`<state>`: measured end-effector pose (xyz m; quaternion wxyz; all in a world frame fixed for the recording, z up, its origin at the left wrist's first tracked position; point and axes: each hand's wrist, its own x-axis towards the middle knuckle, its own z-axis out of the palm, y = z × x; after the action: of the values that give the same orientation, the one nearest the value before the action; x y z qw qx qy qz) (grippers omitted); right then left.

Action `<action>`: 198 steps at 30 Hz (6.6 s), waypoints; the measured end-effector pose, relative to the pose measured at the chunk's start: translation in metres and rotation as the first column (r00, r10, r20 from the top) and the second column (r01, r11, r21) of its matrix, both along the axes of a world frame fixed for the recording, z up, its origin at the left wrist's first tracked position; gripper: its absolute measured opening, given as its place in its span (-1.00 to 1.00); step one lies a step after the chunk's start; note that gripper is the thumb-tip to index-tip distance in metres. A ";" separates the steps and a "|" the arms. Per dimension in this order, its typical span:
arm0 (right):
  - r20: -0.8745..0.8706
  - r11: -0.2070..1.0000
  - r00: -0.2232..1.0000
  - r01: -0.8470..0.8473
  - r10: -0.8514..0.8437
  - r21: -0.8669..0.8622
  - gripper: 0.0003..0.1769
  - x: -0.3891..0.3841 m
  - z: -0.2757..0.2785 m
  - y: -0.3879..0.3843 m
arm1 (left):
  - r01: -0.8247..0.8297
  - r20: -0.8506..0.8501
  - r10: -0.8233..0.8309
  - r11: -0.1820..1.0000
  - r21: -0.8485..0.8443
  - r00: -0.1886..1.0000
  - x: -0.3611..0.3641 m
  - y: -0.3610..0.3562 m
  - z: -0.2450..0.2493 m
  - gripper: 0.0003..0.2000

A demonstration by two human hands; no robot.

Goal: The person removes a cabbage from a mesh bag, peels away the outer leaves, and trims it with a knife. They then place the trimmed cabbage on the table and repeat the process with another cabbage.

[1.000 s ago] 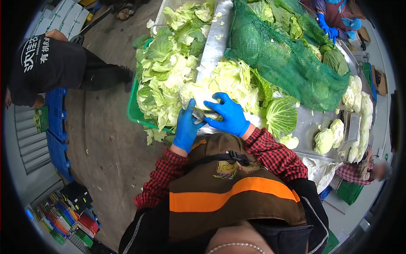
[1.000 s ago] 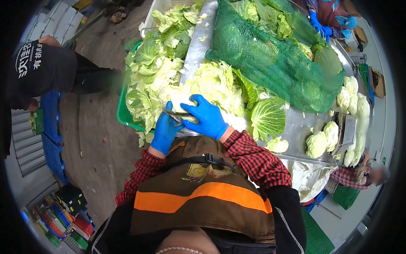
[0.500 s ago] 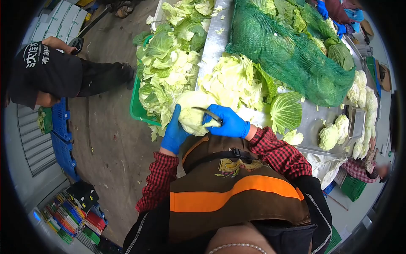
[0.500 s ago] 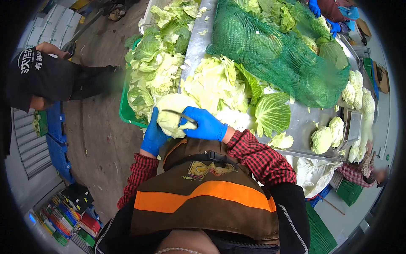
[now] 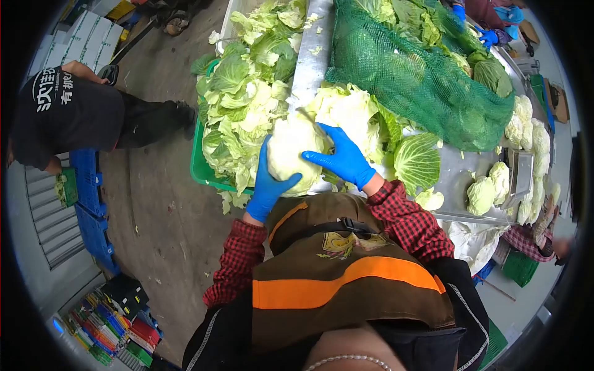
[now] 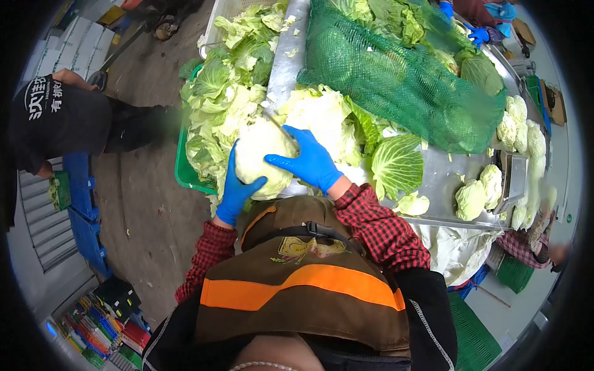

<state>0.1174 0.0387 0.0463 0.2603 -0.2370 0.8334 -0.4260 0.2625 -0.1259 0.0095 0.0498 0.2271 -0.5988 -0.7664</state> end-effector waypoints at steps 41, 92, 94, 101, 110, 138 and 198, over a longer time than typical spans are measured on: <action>-0.025 0.967 0.967 0.252 -0.253 -0.030 -0.71 0.008 -0.061 0.041 | -0.311 0.237 0.233 0.873 0.377 0.943 -0.003 0.026 0.031 -0.21; 0.526 0.905 0.850 0.249 -0.033 -0.346 -0.60 -0.063 -0.020 0.040 | 0.145 -0.027 -0.232 0.692 -0.707 0.972 0.008 -0.001 -0.012 -0.16; 0.506 0.863 0.858 0.317 -0.084 -0.394 -0.56 -0.077 0.005 0.012 | 0.084 0.009 -0.110 0.706 -0.703 0.994 0.010 -0.005 -0.025 -0.11; 0.364 0.916 0.877 0.380 -0.314 -0.126 -0.43 -0.104 -0.025 0.021 | 0.021 0.279 0.077 0.943 -0.332 0.957 0.006 -0.006 -0.053 -0.02; 0.724 0.973 0.653 0.191 -0.222 0.126 -0.48 0.009 -0.073 0.057 | -0.274 0.384 0.175 0.936 0.220 0.906 -0.009 0.010 -0.027 -0.37; 0.013 0.921 0.991 -0.119 0.133 -0.371 -0.33 0.008 0.065 0.064 | 0.141 -0.105 -0.119 0.353 0.925 0.987 -0.014 -0.007 0.066 -0.32; 0.768 -0.271 0.170 0.870 -0.617 -0.411 -0.61 -0.025 0.004 0.529 | 0.384 0.151 -0.585 0.682 0.623 0.797 -0.156 0.348 0.049 -0.66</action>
<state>0.0928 0.5676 0.0507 -0.1228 0.3146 0.3994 -0.8523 0.1067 0.2222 0.0584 -0.3307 0.1897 -0.3835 -0.8412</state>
